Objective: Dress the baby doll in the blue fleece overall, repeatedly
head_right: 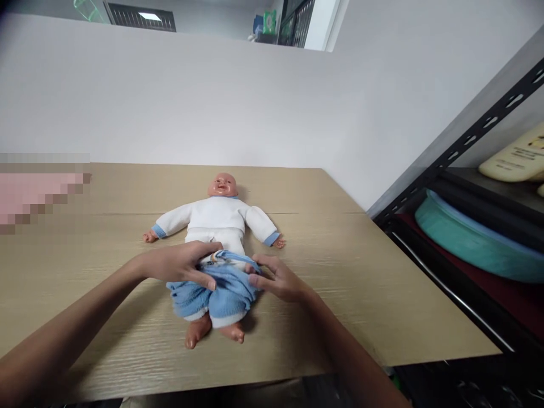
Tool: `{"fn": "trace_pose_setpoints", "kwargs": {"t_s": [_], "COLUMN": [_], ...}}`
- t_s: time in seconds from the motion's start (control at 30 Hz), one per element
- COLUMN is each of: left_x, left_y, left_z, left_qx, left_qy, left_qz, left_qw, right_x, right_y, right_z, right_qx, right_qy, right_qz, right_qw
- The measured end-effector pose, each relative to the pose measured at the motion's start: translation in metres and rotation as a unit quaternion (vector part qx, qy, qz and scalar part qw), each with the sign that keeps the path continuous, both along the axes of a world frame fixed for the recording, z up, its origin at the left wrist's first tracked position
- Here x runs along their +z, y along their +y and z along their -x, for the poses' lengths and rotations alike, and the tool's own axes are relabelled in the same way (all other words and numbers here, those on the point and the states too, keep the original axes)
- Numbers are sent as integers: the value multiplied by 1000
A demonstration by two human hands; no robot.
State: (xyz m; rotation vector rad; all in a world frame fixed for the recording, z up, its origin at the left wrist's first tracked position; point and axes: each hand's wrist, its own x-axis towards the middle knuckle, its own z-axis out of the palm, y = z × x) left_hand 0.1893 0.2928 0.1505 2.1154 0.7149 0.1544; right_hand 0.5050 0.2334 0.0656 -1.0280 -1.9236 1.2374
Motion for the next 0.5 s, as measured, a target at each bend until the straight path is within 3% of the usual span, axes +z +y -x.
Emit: {"fn": "trace_pose_setpoints", "kwargs": {"t_s": [0.13, 0.2, 0.37, 0.5], "left_x": [7, 5, -13, -30], "left_y": [-5, -6, -10, -10], "left_z": [33, 49, 73, 77], "left_qx": [106, 112, 56, 120], "left_qy": [42, 37, -19, -96], "left_qz": [-52, -49, -15, 5], "left_qw": [992, 992, 998, 988], "right_x": [9, 19, 45, 39], "right_y": [13, 22, 34, 43], "right_z": [7, 8, 9, 15], "right_qx": [-78, -51, 117, 52], "right_qy": [34, 21, -79, -21], "right_qz": [9, 17, -49, -11], "right_qw": [996, 998, 989, 998]}}
